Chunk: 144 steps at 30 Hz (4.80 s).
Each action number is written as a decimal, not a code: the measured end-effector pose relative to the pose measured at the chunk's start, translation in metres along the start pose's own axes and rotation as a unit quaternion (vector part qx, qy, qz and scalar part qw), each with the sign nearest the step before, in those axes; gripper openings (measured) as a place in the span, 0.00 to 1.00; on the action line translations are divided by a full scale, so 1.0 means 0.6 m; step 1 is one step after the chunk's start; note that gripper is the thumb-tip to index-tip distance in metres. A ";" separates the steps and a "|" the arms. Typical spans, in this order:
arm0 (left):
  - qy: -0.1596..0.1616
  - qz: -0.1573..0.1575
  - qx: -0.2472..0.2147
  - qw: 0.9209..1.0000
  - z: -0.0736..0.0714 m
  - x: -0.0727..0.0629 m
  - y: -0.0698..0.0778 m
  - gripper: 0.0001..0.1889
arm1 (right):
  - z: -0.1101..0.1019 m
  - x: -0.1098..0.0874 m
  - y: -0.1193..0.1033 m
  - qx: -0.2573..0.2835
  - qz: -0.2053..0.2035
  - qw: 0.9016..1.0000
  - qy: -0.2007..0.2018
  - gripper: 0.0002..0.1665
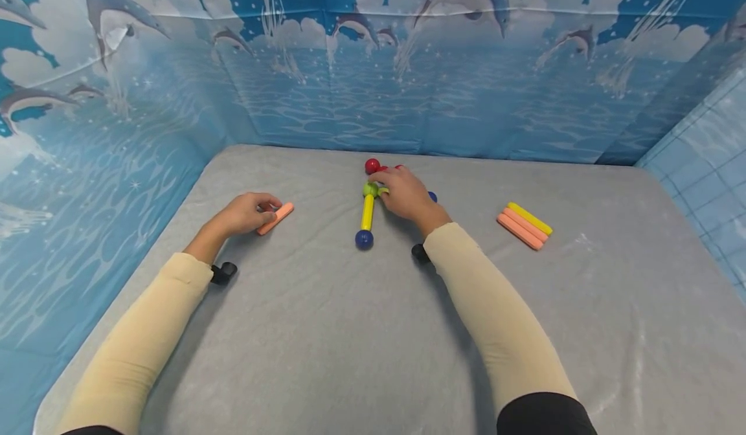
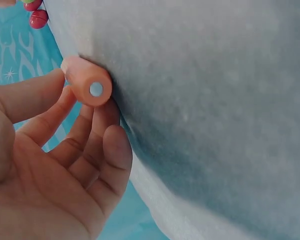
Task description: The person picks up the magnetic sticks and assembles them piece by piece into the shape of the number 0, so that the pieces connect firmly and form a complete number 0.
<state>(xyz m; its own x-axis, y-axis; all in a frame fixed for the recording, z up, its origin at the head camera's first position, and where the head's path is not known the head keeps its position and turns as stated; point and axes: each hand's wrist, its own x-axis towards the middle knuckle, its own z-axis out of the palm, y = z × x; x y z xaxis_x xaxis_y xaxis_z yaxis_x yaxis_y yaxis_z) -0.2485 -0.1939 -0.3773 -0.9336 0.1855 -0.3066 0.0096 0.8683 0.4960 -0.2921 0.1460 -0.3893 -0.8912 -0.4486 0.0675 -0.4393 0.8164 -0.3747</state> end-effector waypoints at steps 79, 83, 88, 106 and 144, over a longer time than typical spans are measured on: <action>-0.144 0.040 -0.244 0.958 0.161 -0.061 0.170 0.20 | 0.015 0.029 0.009 0.012 -0.043 0.999 -0.020 0.15; -0.137 0.013 -0.253 0.958 0.167 -0.062 0.176 0.20 | 0.015 0.028 0.008 0.016 -0.043 0.999 -0.021 0.15; -0.119 0.001 -0.269 0.956 0.170 -0.060 0.181 0.19 | 0.014 0.029 0.007 0.024 -0.049 0.998 -0.017 0.15; -0.107 -0.002 -0.291 0.951 0.170 -0.058 0.179 0.18 | 0.016 0.029 0.005 0.045 -0.034 0.998 -0.028 0.16; -0.136 0.181 -0.064 0.972 0.121 0.003 0.166 0.25 | -0.017 0.032 0.065 0.053 0.133 0.990 0.001 0.31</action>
<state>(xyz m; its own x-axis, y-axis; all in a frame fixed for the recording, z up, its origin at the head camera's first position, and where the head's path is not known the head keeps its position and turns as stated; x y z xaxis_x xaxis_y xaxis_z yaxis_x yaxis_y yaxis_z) -0.2232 -0.0737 -0.3872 -0.7483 0.5974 -0.2885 0.2582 0.6629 0.7028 -0.3273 0.1729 -0.3931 -0.9741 -0.2216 -0.0458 -0.1741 0.8632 -0.4740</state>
